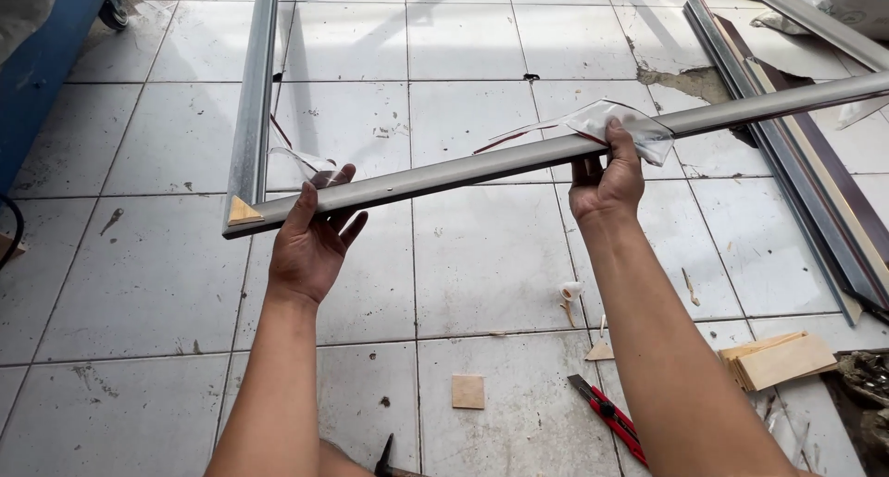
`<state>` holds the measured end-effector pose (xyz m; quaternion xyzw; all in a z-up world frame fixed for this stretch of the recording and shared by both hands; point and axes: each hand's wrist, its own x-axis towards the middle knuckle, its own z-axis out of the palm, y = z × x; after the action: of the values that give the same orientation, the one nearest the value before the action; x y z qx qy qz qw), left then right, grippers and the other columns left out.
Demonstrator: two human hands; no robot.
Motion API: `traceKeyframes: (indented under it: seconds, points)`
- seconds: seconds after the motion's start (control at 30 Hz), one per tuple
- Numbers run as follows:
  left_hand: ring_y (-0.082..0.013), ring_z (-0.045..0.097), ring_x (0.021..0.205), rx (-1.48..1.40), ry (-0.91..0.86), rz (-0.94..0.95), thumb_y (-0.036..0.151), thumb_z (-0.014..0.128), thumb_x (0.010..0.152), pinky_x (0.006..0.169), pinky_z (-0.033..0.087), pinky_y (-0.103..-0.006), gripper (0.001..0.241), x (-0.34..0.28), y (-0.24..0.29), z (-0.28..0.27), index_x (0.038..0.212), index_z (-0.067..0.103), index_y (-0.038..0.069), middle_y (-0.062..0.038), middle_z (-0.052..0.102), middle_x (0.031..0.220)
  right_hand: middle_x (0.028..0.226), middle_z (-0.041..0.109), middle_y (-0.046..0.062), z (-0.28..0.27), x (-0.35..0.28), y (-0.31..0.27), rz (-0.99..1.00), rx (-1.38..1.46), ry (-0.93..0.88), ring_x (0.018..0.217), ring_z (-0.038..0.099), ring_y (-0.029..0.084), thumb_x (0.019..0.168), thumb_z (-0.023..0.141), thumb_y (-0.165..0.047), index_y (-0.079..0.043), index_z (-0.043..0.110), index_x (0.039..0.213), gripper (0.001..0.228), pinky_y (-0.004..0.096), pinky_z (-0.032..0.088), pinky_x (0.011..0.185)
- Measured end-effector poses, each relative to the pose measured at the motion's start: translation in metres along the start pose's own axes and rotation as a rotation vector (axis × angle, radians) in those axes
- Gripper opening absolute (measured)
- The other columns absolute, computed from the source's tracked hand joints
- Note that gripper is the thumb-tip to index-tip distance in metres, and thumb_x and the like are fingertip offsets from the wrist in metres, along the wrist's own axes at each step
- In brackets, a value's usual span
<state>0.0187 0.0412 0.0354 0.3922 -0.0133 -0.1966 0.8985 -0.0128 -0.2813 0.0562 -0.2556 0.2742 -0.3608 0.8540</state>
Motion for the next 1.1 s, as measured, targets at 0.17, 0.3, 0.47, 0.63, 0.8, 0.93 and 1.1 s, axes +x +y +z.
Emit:
traceKeyframes:
  seconds: [0.17,0.3,0.47,0.63,0.8,0.93,1.1]
  points:
    - [-0.0137,0.060,0.096,-0.029,-0.014,0.009,0.042,0.049,0.084,0.088,0.038,-0.0336,0.021,0.018,-0.007,-0.021,0.097,0.056,0.027,0.001,0.055,0.122,0.085,0.054,0.002,-0.006,-0.032,0.002,-0.036,0.036,0.067,0.084,0.058,0.022,0.061,0.077,-0.011,-0.011,0.058,0.090,0.034,0.038,0.056,0.084]
    - [-0.0130,0.061,0.092,0.005,-0.033,-0.008,0.044,0.048,0.084,0.085,0.038,-0.0317,0.022,0.017,-0.005,-0.018,0.095,0.057,0.028,0.000,0.056,0.121,0.088,0.055,0.002,-0.024,-0.044,0.003,-0.052,0.057,0.104,0.086,0.058,0.022,0.061,0.076,-0.012,-0.013,0.058,0.092,0.035,0.037,0.055,0.084]
    - [-0.0149,0.060,0.093,0.015,0.088,0.040,0.058,0.053,0.074,0.090,0.036,-0.0332,0.045,0.014,-0.010,-0.009,0.105,0.052,0.026,-0.001,0.055,0.121,0.089,0.054,0.002,-0.033,-0.052,0.017,-0.016,0.087,0.167,0.084,0.057,0.022,0.063,0.076,-0.012,-0.012,0.056,0.095,0.037,0.038,0.056,0.083]
    - [-0.0261,0.044,0.118,-0.127,0.223,-0.007,0.069,0.059,0.062,0.103,0.028,-0.0427,0.089,-0.001,-0.055,0.037,0.132,0.031,0.022,-0.003,0.040,0.135,0.093,0.052,0.001,-0.035,-0.062,0.036,-0.008,0.078,0.178,0.088,0.056,0.022,0.065,0.076,-0.015,-0.013,0.053,0.100,0.042,0.043,0.054,0.087]
    - [-0.0316,0.030,0.129,-0.010,-0.016,-0.406,0.031,0.057,0.076,0.108,0.016,-0.0459,0.053,-0.011,-0.105,0.103,0.127,0.045,0.022,-0.007,0.039,0.138,0.108,0.041,0.007,-0.018,-0.108,0.012,0.241,-0.225,0.027,0.108,0.049,0.027,0.083,0.055,-0.029,-0.003,0.041,0.112,0.041,0.045,0.045,0.093]
    - [-0.0299,0.028,0.131,-0.069,-0.008,-0.403,0.027,0.056,0.078,0.108,0.019,-0.0470,0.038,-0.005,-0.119,0.101,0.115,0.051,0.022,-0.002,0.038,0.138,0.131,0.037,0.022,-0.032,-0.102,-0.052,0.464,-0.577,-0.139,0.110,0.050,0.038,0.085,0.047,-0.036,0.002,0.030,0.131,0.062,0.046,0.048,0.085]
    - [-0.0315,0.028,0.130,-0.076,0.125,-0.333,0.021,0.049,0.081,0.109,0.019,-0.0487,0.027,0.002,-0.133,0.104,0.107,0.049,0.026,0.000,0.037,0.137,0.065,0.062,0.007,-0.092,-0.003,-0.172,-0.208,-1.545,-0.227,0.051,0.060,0.014,0.084,0.057,-0.038,-0.006,0.064,0.097,0.036,0.025,0.052,0.046]
